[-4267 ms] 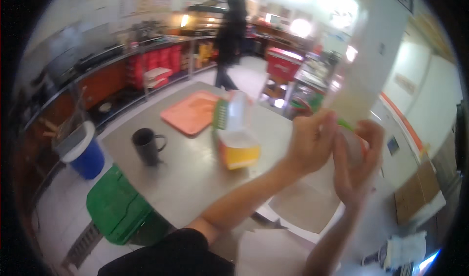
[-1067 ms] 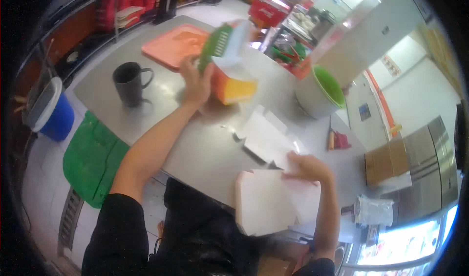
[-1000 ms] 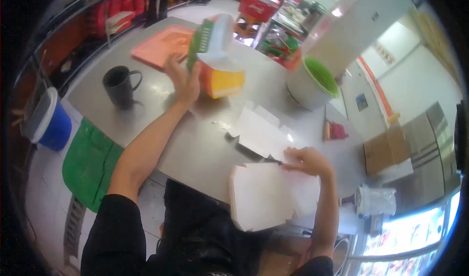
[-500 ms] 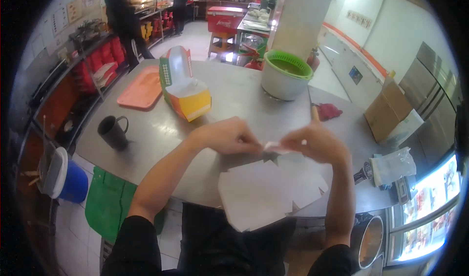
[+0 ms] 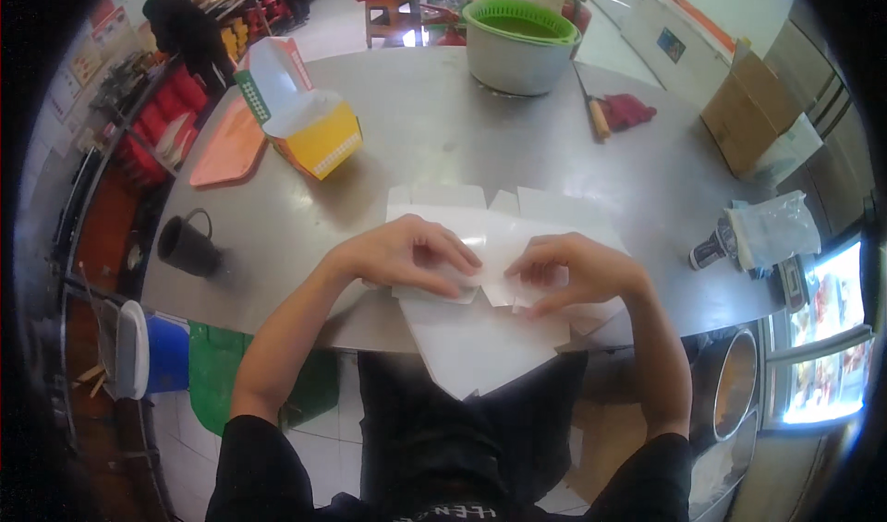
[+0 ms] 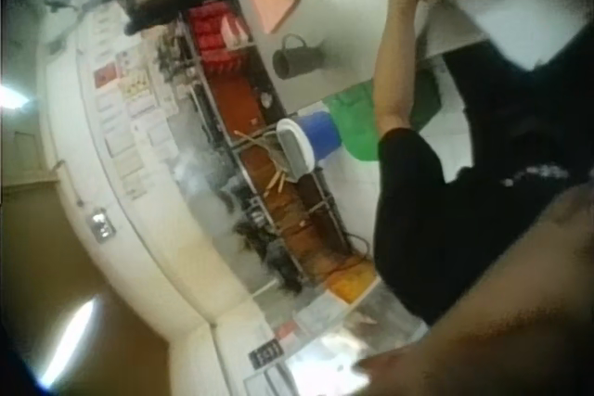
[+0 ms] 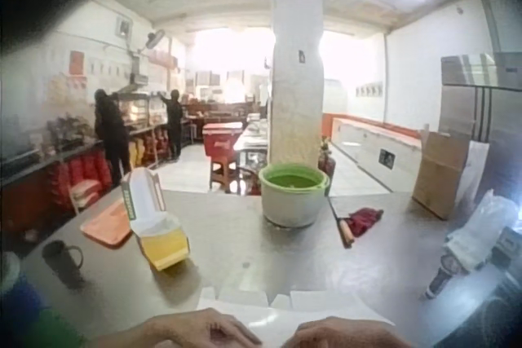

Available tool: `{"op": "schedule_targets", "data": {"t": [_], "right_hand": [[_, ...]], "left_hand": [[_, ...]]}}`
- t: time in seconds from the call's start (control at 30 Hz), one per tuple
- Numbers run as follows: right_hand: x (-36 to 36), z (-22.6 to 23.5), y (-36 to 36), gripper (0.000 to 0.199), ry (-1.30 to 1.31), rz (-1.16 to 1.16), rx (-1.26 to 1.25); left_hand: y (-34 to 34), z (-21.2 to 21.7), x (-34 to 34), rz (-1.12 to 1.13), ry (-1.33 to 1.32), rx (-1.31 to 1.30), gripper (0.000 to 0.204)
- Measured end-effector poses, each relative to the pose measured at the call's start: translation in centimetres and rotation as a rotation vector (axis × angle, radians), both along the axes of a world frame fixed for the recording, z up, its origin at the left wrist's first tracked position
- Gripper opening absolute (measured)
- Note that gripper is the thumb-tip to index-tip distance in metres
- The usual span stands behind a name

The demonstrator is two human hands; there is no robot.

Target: The person assembles a series of cardboard food boxes by hand, folding and interlocking the tabs to form the box shape and then stacking the completed boxes on a metal table.

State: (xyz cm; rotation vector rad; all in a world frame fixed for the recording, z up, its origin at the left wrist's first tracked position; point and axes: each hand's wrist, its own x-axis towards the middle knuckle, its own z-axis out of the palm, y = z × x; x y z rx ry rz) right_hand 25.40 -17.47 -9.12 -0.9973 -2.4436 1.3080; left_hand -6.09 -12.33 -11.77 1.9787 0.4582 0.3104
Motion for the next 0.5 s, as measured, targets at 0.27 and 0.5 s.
{"op": "schedule_targets", "data": {"t": [0.27,0.5], "right_hand": [[0.7,6.5,-1.1,0.052,-0.046,-0.687,0.998],[-7.7,14.6,2.8,0.112,0.864,-0.938,0.952]], "left_hand": [[-0.2,5.6,1.0,0.645,-0.222,0.684,0.01],[-1.1,13.5,6.6,0.689,-0.544,1.192,0.008]]}}
